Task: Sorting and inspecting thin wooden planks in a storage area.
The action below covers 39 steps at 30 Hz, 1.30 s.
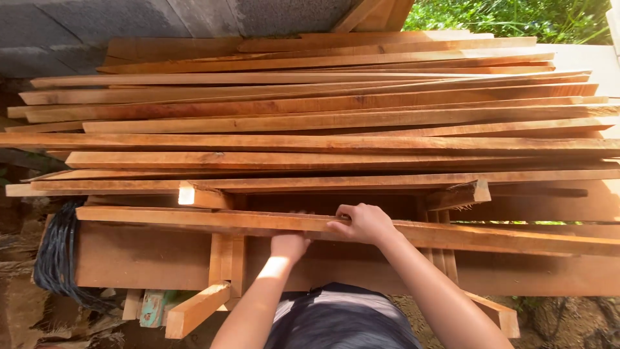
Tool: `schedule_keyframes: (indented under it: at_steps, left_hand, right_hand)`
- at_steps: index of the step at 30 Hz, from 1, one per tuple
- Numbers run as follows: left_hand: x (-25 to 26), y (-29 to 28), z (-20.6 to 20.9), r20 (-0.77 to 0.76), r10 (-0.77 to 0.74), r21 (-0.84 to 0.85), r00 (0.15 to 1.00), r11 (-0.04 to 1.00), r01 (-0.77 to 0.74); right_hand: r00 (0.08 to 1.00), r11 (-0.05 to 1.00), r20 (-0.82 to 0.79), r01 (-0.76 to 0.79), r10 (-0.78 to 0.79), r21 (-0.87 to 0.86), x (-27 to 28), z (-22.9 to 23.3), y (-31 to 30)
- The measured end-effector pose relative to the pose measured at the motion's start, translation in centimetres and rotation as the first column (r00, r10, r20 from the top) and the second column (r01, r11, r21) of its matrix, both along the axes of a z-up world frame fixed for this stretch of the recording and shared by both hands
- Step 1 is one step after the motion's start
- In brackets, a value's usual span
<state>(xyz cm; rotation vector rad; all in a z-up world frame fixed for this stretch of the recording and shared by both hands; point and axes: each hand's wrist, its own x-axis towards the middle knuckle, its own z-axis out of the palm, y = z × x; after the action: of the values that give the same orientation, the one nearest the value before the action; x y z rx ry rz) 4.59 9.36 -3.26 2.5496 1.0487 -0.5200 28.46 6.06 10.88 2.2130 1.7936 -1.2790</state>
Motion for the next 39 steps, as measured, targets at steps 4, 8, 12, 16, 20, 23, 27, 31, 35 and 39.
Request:
schedule_keyframes:
  at_steps: [4, 8, 12, 16, 20, 23, 27, 31, 35, 39]
  left_hand:
    - [1.1, 0.0, 5.2, -0.032, 0.096, -0.071, 0.995, 0.993, -0.098]
    - [-2.3, -4.3, 3.1, 0.161, 0.122, -0.121, 0.979, 0.987, -0.104]
    - [-5.6, -7.3, 6.3, 0.671, -0.172, 0.263, 0.721, 0.965, -0.014]
    - [-7.4, -7.5, 3.5, 0.654, -0.172, 0.365, 0.737, 0.925, -0.108]
    - [-9.3, -7.0, -1.9, 0.320, 0.092, 0.177, 0.943, 0.972, -0.155]
    - [-8.8, -6.3, 0.0, 0.233, 0.162, 0.028, 0.959, 0.984, -0.173]
    - [-9.2, -6.7, 1.2, 0.027, 0.248, -0.168, 0.968, 0.956, -0.240]
    - [-8.7, -7.0, 1.7, 0.247, 0.301, -0.072, 0.921, 0.954, -0.292]
    - [-8.3, -6.7, -1.3, 0.095, 0.312, -0.062, 0.945, 0.950, -0.307]
    - [-5.9, -4.5, 1.3, 0.330, 0.138, 0.159, 0.934, 0.967, -0.199]
  right_hand:
    - [0.999, 1.000, -0.020, -0.028, 0.028, -0.002, -0.2, 3.0, 0.1]
    - [0.991, 0.993, -0.062, -0.119, 0.119, -0.003, -0.5, -0.4, -2.7]
    - [0.985, 0.991, -0.147, -0.101, 0.088, -0.084, -2.2, -5.8, -7.0]
    - [0.993, 0.975, -0.054, -0.118, 0.110, -0.189, -3.3, -10.8, -9.0]
    - [0.987, 0.984, -0.012, -0.163, 0.163, -0.065, -3.2, -11.3, -9.3]
    - [0.987, 0.983, 0.023, -0.154, 0.157, -0.103, -3.1, -10.7, -10.3]
    - [0.999, 0.990, -0.001, -0.036, 0.036, -0.137, -4.2, -9.9, -12.6]
    - [1.000, 0.999, 0.024, -0.002, 0.001, 0.050, -4.4, -9.6, -12.7]
    - [0.998, 0.996, -0.062, 0.021, -0.015, 0.088, -4.2, -9.9, -13.3]
    - [0.993, 0.787, 0.073, 0.027, -0.092, 0.617, -2.7, -14.1, -13.1]
